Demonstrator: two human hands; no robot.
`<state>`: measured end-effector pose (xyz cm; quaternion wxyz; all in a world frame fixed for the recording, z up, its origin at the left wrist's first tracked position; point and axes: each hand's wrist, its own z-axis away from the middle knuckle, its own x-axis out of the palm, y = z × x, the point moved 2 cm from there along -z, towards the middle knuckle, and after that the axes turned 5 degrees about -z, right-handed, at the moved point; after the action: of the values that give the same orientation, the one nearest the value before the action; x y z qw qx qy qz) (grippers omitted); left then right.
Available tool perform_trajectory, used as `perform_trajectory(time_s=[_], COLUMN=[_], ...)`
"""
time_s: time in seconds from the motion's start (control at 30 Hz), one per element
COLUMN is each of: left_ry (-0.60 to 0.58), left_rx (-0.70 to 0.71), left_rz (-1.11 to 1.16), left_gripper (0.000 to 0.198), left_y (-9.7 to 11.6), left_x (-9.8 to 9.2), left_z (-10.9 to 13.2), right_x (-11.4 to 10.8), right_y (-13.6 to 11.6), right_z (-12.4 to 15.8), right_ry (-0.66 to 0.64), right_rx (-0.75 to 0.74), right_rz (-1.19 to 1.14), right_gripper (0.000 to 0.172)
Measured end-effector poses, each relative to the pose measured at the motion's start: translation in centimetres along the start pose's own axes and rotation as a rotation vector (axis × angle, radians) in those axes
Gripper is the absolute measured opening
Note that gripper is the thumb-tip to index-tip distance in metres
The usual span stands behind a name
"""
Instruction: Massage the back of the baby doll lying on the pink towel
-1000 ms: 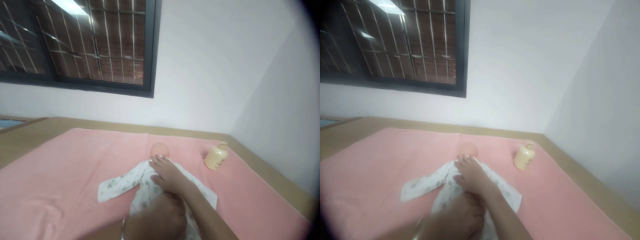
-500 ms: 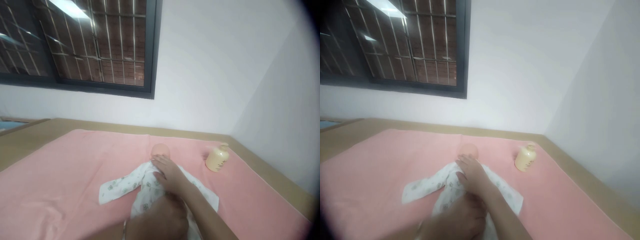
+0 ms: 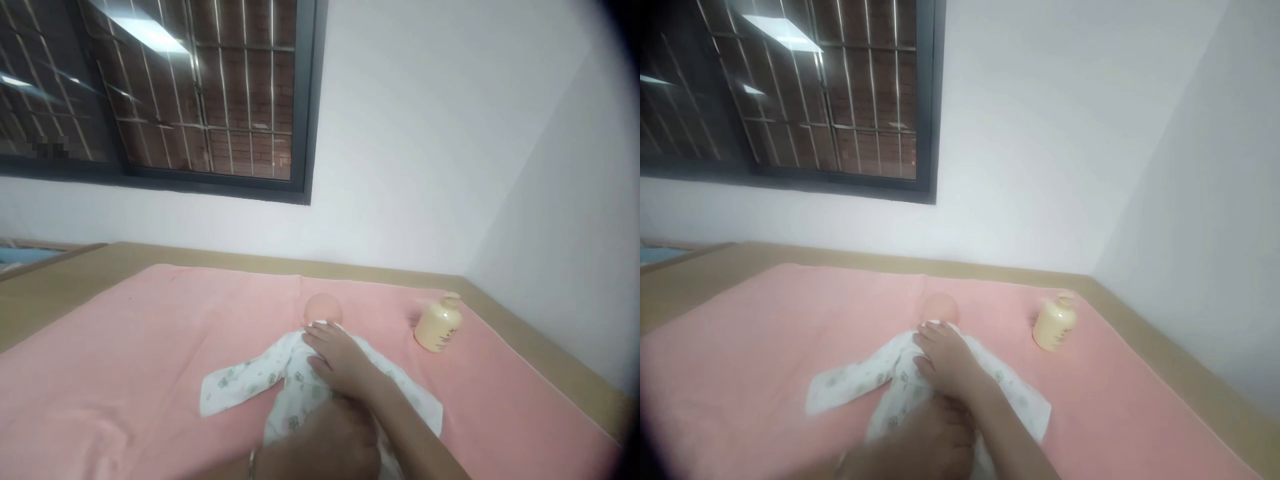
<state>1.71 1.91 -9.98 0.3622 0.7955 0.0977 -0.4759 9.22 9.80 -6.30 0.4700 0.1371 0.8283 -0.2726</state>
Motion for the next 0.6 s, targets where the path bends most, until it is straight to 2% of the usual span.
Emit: perform_trajectory(time_s=[0.07, 0.13, 0.27, 0.37, 0.47, 0.6], left_ry=[0.02, 0.09, 0.249, 0.317, 0.345, 0.333], left_rx=[0.018, 0.0, -0.144, -0.238, -0.259, -0.212], left_rz=[0.063, 0.229, 0.598, 0.81, 0.887, 0.848], left_gripper=[0.045, 0.048, 0.047, 0.039, 0.032, 0.03], left_y=[0.1, 0.2, 0.4, 0.9, 1.4, 1.9], left_x=[-0.1, -0.4, -0.5, -0.2, 0.1, -0.4], left_z=[0.0, -0.1, -0.4, -0.6, -0.6, -0.5], right_x=[-0.1, -0.3, -0.5, -0.5, -0.6, -1.3], right_y=[-0.4, -0.7, -0.8, -0.8, -0.9, -1.1], right_z=[-0.1, -0.1, -0.1, -0.1, -0.2, -0.3], right_ry=[-0.045, -0.047, -0.028, -0.02, -0.022, -0.017], right_rx=[-0.017, -0.015, -0.017, -0.025, -0.035, -0.044], right_rz=[0.014, 0.028, 0.041, 0.041, 0.048, -0.006], right_gripper=[0.039, 0.038, 0.037, 0.036, 0.034, 0.03])
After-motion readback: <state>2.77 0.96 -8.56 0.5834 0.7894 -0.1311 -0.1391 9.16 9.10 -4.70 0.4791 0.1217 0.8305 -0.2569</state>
